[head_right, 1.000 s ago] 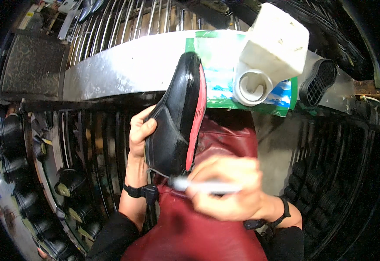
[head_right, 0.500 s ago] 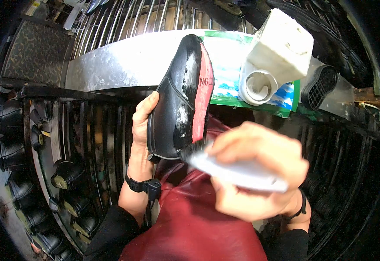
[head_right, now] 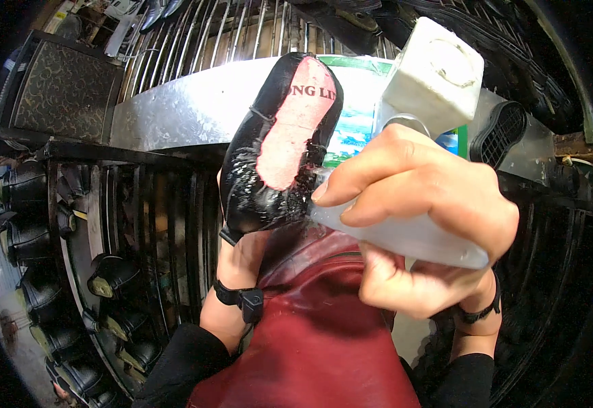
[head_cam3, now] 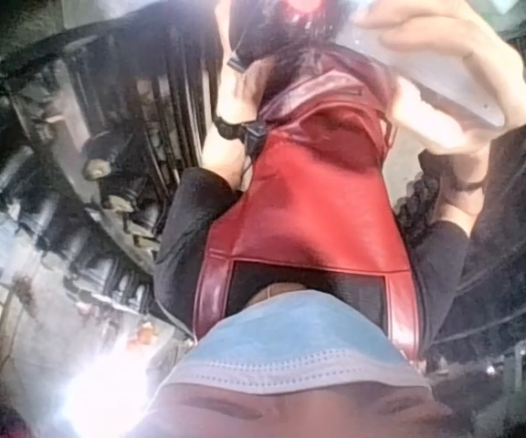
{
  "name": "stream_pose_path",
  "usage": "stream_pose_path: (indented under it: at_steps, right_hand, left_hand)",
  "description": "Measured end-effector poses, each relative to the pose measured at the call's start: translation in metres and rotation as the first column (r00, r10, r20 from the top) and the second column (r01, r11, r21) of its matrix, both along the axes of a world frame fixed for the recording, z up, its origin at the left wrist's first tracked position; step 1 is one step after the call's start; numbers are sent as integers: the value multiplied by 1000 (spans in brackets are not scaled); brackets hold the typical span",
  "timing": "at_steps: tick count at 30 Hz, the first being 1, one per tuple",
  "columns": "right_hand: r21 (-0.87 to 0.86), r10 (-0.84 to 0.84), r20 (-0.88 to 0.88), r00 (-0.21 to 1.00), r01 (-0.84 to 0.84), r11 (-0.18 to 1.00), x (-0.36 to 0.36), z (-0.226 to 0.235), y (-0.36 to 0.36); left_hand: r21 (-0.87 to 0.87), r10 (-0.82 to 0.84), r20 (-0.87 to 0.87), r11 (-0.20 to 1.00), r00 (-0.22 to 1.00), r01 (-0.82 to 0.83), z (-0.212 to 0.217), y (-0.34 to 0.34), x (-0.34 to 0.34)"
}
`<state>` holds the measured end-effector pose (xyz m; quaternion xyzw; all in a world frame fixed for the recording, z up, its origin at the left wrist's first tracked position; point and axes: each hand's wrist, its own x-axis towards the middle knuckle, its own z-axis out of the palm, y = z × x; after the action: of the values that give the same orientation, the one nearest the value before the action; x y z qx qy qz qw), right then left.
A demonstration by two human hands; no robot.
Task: Applying glue to the edges of shoe uppers before bonding them to soles on a production line.
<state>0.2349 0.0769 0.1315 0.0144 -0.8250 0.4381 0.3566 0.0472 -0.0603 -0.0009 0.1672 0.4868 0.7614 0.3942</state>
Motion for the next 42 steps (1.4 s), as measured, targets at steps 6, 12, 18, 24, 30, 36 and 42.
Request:
stream_pose_path:
  at_steps: [6, 12, 18, 24, 30, 36, 42]
  right_hand:
    - [-179, -131, -101, 986, 111, 977, 2, -39, 31]
    - [-804, -239, -60, 969, 95, 587, 5, -47, -25]
    - [-786, -252, 70, 965, 208, 582, -26, -44, 1]
    - [-899, -612, -113, 783, 181, 398, -34, -71, 35]
    - [-896, -685, 15, 729, 314, 314, -4, -82, 22]
    - [-895, -707, 64, 704, 354, 272, 4, -85, 31]
    - [-896, -647, 55, 760, 323, 304, 4, -100, 37]
  left_hand:
    - [65, 40, 265, 996, 963, -60, -13, -6, 4]
    - [164, -242, 151, 962, 958, 217, 17, -37, -12]
    - [119, -227, 42, 968, 973, 221, 15, -41, -30]
    - [-36, -107, -50, 994, 993, 105, 13, -7, -61]
    - [-331, -31, -713, 896, 701, -296, 6, 173, -188]
    - [-651, -521, -756, 545, 395, -528, 19, 302, -225]
    - [-623, -459, -781, 518, 425, -586, -13, 279, -202]
